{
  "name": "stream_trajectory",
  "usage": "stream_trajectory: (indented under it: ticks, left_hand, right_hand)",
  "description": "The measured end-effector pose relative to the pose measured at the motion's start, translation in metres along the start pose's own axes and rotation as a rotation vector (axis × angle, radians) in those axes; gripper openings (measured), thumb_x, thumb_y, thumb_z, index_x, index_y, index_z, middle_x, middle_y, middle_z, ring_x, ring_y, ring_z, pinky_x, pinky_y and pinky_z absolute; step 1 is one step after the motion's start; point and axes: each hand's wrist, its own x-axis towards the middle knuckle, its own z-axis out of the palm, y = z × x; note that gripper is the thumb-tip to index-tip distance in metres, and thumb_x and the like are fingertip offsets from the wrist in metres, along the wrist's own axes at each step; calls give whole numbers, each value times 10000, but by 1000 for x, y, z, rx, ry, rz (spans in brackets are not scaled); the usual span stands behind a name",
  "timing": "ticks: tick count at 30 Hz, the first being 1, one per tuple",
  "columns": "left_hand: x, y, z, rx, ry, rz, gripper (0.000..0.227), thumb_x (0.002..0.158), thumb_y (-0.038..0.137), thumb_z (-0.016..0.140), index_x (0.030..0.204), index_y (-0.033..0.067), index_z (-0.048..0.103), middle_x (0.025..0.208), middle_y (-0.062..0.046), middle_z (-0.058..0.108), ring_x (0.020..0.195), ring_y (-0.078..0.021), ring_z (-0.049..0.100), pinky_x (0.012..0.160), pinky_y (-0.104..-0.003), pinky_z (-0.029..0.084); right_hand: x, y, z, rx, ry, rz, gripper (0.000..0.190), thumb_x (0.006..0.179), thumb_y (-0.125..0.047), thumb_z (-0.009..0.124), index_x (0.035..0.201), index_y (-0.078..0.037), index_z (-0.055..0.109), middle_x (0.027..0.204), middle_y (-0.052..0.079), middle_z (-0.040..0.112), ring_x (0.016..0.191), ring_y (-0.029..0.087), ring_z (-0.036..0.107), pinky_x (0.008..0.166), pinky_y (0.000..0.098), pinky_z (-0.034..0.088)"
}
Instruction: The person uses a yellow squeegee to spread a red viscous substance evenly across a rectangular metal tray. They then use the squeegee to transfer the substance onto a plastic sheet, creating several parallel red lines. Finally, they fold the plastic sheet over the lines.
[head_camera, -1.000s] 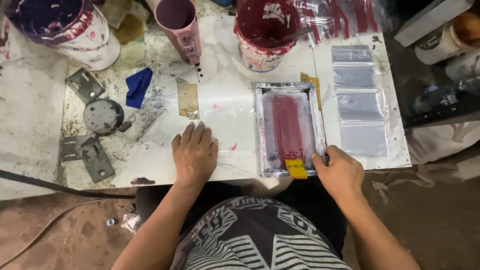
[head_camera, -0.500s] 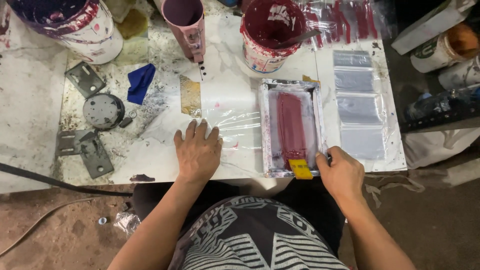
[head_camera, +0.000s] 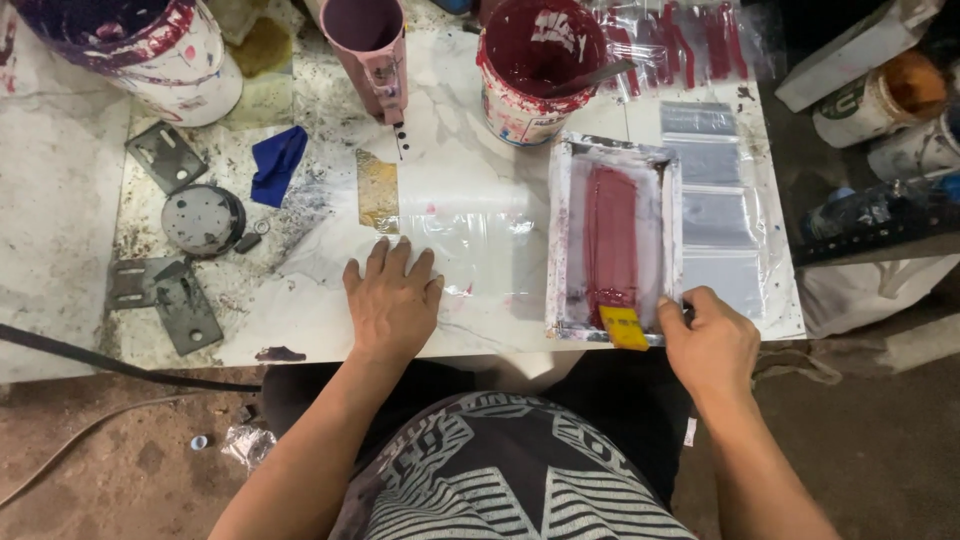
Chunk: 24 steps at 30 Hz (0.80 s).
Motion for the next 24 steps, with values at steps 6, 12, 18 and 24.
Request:
stream_trajectory:
  ticks: [6, 12, 18, 24]
  left_hand:
    - [6, 6, -8, -54, 260, 28, 410, 917, 408, 665, 1239, 163, 729, 1163, -101, 674, 1150, -308, 617, 946, -539, 441]
    - [20, 52, -52, -689, -409, -524, 408, 804, 481, 726, 1074, 178, 767, 862, -45, 739, 830, -253, 740, 720, -370, 575]
    - [22, 40, -48, -505, -455, -614, 347, 756, 448, 713, 983, 191, 766, 742, -30, 754, 839, -289, 753, 723, -428, 575]
    - [30, 40, -76, -448, -462, -658, 424, 766, 406, 734, 1033, 76, 739, 772, -116, 762, 879, -377, 739, 788, -473, 571]
  right_hand:
    - [-7, -29, -13, 36, -36, -3, 266, 874, -387, 783, 877, -123, 751, 639, 107, 677, 727, 336, 727, 664, 421, 575]
    - [-16, -61, 2, 145, 27, -133, 220, 804, -340, 800, 767, -144, 707, 584, 108, 635, 643, 318, 705, 576, 408, 549]
    - [-18, -96, 3, 219, 62, -208, 219, 775, -323, 794, 727, -150, 669, 523, 50, 594, 554, 271, 679, 527, 351, 539]
    - [-17, -117, -2, 295, 56, -254, 232, 803, -338, 796, 757, -139, 685, 512, 37, 582, 507, 244, 660, 480, 324, 533]
